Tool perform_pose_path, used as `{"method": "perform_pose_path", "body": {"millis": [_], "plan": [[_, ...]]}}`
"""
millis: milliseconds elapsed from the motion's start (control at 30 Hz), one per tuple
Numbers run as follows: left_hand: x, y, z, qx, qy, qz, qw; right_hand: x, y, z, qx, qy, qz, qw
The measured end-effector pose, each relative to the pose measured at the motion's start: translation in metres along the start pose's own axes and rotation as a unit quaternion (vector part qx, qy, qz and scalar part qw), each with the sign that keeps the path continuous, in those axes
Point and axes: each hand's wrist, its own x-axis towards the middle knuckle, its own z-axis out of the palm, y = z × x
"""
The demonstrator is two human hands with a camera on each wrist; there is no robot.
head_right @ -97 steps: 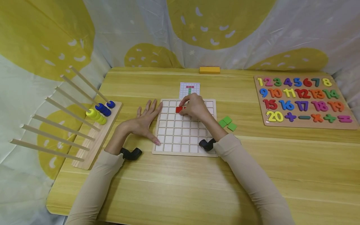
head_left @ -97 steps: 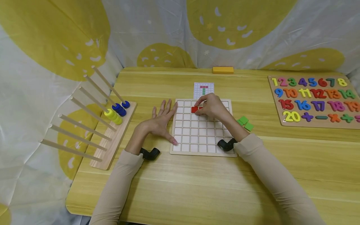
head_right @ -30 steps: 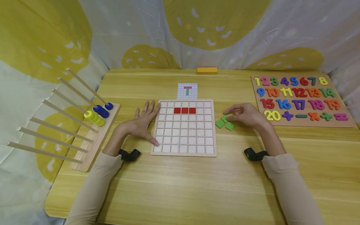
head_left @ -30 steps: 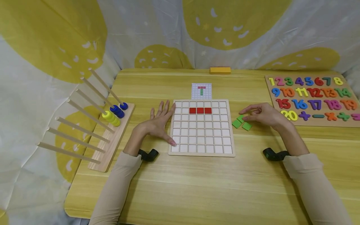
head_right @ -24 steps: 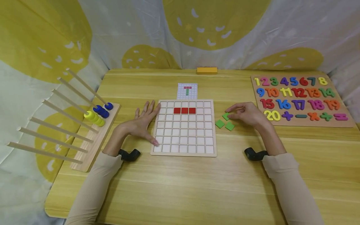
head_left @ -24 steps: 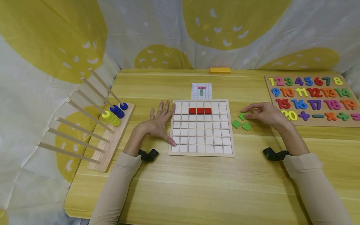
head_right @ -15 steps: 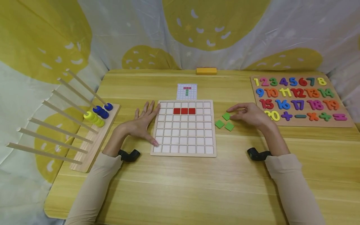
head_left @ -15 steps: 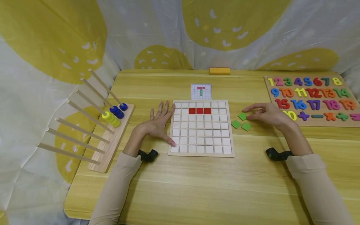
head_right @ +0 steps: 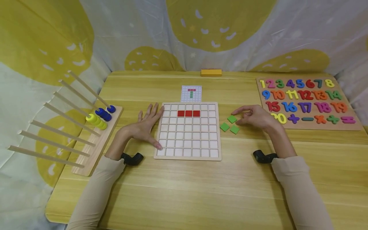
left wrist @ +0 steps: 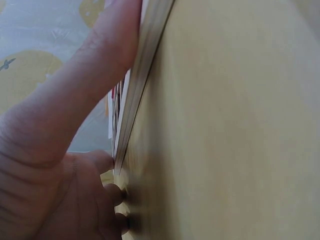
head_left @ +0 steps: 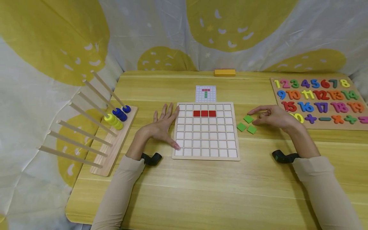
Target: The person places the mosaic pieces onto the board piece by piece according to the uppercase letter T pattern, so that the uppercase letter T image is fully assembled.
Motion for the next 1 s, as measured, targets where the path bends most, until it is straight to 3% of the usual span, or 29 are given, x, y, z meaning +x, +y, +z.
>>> {"method": "perform_pose_path", "body": {"millis": [267, 767, 1000], "plan": [[-0.001, 0.001, -0.001, -0.002, -0.001, 0.0, 1.0, 0.0, -0.005, 0.002, -0.02, 0.001, -0.01, 0.9997], [-0.001, 0.0, -0.001, -0.004, -0.001, -0.002, 1.0, 0.002, -0.01, 0.006, -0.005, -0.003, -0.018, 0.9998], [0.0, 0.0, -0.001, -0.007, -0.001, 0.0, 1.0, 0.002, -0.014, 0.006, -0.005, 0.029, -0.005, 0.9996]]}}
